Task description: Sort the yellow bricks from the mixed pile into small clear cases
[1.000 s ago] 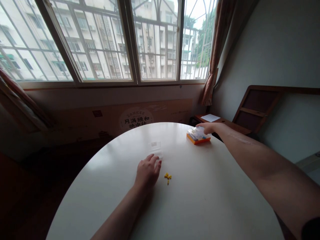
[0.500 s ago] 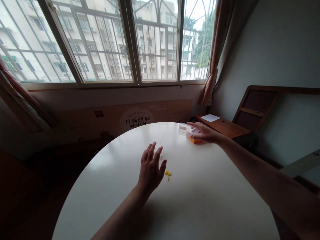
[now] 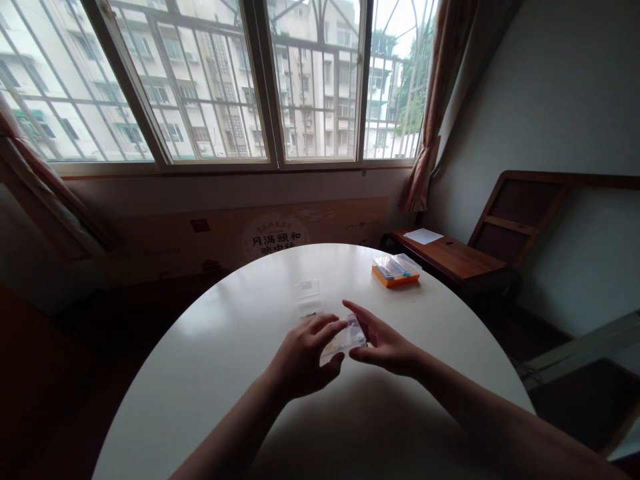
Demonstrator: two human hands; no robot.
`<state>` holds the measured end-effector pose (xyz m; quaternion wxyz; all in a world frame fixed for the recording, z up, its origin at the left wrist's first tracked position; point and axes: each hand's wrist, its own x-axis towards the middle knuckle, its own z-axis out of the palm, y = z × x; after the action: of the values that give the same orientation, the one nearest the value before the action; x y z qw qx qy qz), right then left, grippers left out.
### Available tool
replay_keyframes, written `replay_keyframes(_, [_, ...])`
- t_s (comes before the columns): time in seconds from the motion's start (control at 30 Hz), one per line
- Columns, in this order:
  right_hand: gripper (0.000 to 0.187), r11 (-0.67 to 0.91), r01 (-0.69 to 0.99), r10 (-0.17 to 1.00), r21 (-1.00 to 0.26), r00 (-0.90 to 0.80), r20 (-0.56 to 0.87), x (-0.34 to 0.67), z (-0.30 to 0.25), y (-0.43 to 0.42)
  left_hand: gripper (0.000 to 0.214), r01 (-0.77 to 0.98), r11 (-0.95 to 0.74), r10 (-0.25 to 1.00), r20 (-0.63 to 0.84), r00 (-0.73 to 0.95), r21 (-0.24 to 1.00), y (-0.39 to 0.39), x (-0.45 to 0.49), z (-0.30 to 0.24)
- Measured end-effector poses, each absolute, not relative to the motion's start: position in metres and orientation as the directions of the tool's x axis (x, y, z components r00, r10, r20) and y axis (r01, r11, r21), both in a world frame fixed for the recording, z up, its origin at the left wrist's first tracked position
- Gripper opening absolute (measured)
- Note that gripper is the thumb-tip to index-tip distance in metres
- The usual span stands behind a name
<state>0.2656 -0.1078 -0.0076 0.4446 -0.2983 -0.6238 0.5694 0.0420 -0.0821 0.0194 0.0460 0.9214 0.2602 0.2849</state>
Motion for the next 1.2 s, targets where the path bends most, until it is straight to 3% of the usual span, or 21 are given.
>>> replay_keyframes(0.1, [0.099, 0.033, -0.249, 0.881, -0.968, -0.451, 0.146, 0.263, -0.010, -0.107, 0.048, 0.475, -0.863, 0.485, 0.547, 0.682, 0.172, -0.084, 0.043, 0.021])
replay_keyframes(0.23, [0.085, -0.097, -0.328, 0.889, -0.940, -0.454, 0.067, 0.258, -0.006, -0.107, 0.042, 0.503, -0.853, 0.486, 0.568, 0.664, 0.141, -0.087, 0.046, 0.020])
replay_keyframes(0.33, [0.079, -0.125, -0.368, 0.908, -0.922, -0.417, 0.044, 0.257, -0.003, -0.107, 0.041, 0.514, -0.838, 0.515, 0.582, 0.629, 0.186, -0.087, 0.048, 0.017])
replay_keyframes(0.73, [0.087, -0.146, -0.457, 0.900, -0.877, -0.429, 0.074, 0.258, -0.002, -0.109, 0.041, 0.530, -0.810, 0.566, 0.576, 0.590, 0.252, -0.090, 0.050, 0.016])
replay_keyframes(1.03, [0.102, -0.078, -0.430, 0.894, -0.899, -0.430, 0.129, 0.258, -0.004, -0.111, 0.035, 0.482, -0.721, 0.693, 0.523, 0.497, 0.498, -0.090, 0.051, 0.028])
replay_keyframes(1.1, [0.106, -0.053, -0.414, 0.885, -0.909, -0.441, 0.149, 0.260, -0.004, -0.110, 0.033, 0.399, -0.648, 0.756, 0.484, 0.440, 0.649, -0.086, 0.051, 0.026])
replay_keyframes(1.2, [0.107, -0.004, -0.394, 0.865, -0.919, -0.463, 0.195, 0.261, -0.007, -0.109, 0.044, 0.202, -0.387, 0.899, 0.320, 0.298, 0.900, -0.076, 0.051, 0.020])
